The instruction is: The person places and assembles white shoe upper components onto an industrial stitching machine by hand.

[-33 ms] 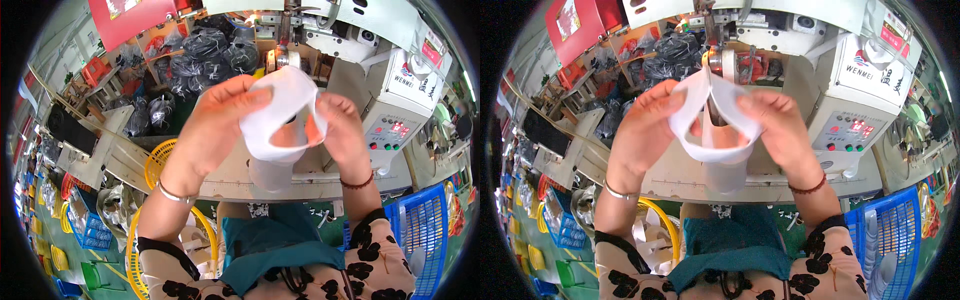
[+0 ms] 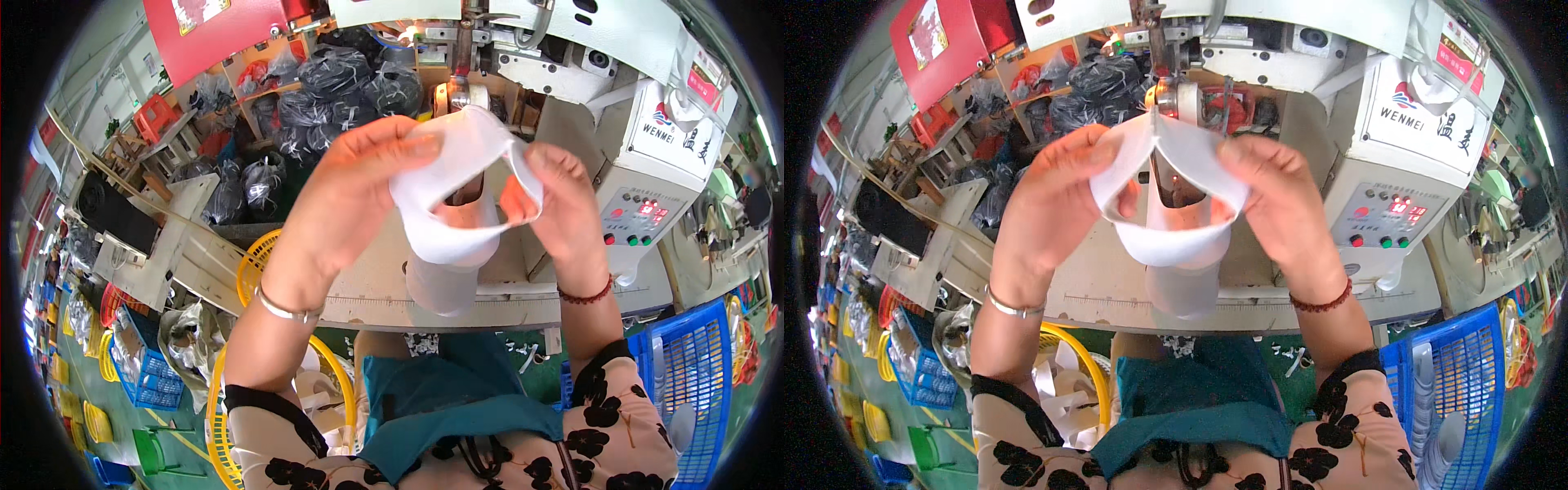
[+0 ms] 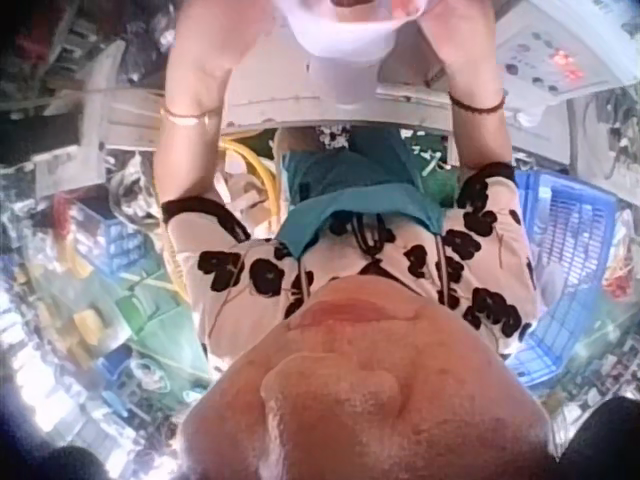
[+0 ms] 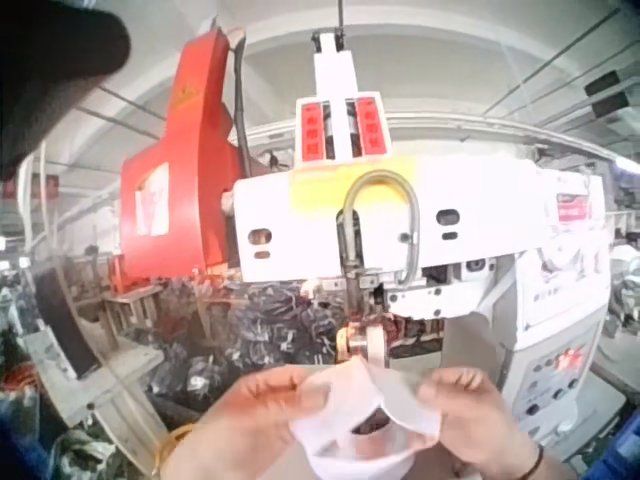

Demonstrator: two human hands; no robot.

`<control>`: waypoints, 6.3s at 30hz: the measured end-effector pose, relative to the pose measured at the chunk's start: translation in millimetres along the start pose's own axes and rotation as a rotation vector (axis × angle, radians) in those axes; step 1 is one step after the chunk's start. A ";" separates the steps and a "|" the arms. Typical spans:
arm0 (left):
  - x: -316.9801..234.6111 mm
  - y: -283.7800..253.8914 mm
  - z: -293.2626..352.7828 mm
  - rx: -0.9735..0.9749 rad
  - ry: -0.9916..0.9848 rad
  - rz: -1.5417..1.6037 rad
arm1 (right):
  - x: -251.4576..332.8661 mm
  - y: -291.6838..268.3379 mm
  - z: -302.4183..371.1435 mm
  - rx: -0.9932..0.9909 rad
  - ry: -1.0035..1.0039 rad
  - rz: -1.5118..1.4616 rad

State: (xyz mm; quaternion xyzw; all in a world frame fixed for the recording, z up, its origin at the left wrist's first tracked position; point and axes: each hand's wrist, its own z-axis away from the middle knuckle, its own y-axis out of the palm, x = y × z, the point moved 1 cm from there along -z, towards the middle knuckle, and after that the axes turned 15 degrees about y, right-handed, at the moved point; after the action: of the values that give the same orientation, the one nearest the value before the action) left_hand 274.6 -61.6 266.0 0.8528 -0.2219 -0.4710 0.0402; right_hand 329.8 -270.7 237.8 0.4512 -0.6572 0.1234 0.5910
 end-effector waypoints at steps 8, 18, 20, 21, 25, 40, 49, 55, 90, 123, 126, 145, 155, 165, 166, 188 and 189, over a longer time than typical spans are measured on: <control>10.5 -23.6 -53.4 -0.032 0.107 -0.229 | 10.7 -24.0 -46.3 -0.236 -0.196 0.068; 24.5 -30.7 -66.7 -0.093 0.047 -0.072 | -0.9 -31.6 -59.4 -0.270 -0.144 -0.200; 27.2 -32.1 -68.2 -0.113 0.047 -0.054 | -3.2 -28.0 -62.2 -0.286 -0.129 -0.246; 28.6 -32.5 -68.8 -0.137 0.049 -0.039 | -3.6 -27.5 -62.6 -0.298 -0.112 -0.292; 33.4 -31.3 -71.0 -0.128 0.069 -0.003 | -3.7 -30.9 -63.0 -0.228 -0.067 -0.354; 44.2 -41.5 -80.8 -0.117 0.015 0.130 | -9.4 -33.7 -66.5 -0.261 0.020 -0.371; 44.1 -42.0 -79.7 -0.069 -0.027 0.169 | -9.5 -32.1 -65.2 -0.275 0.025 -0.343; 44.5 -40.4 -80.0 -0.090 -0.037 0.136 | -11.9 -31.4 -62.4 -0.264 -0.018 -0.337; 110.3 -38.6 -24.6 -0.481 0.431 -0.937 | -57.8 -67.4 -59.0 -0.726 -0.223 0.760; 135.5 -134.0 472.0 -0.171 -1.374 -1.531 | -262.1 31.4 100.3 0.251 0.060 1.119; 143.3 -144.5 480.2 -0.257 -1.292 -1.504 | -265.3 32.1 103.9 0.271 0.097 1.121; -66.4 -19.1 308.2 -1.014 0.307 -0.651 | -252.5 77.4 72.6 0.285 0.208 0.825; 1.6 -19.8 185.5 -0.355 -0.237 0.200 | -137.5 78.9 22.5 0.292 0.386 0.129; -12.3 -7.4 28.8 -0.017 -0.104 -0.100 | -12.3 19.0 13.7 -0.066 0.054 -0.064; -12.6 -4.9 14.2 -0.027 -0.052 -0.119 | -5.1 16.8 7.2 -0.064 0.039 -0.059; 36.7 -39.7 -68.0 -0.087 0.071 0.054 | 1.9 -18.6 -59.9 -0.444 -0.151 -0.199; 37.1 -38.0 -68.3 -0.109 0.063 0.067 | 1.9 -17.9 -60.1 -0.484 -0.137 -0.245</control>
State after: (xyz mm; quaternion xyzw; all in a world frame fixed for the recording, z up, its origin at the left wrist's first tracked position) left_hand 360.6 -52.5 264.1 0.8560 -0.2228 -0.4536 0.1092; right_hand 383.2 -239.8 249.1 0.3801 -0.6464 -0.1403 0.6465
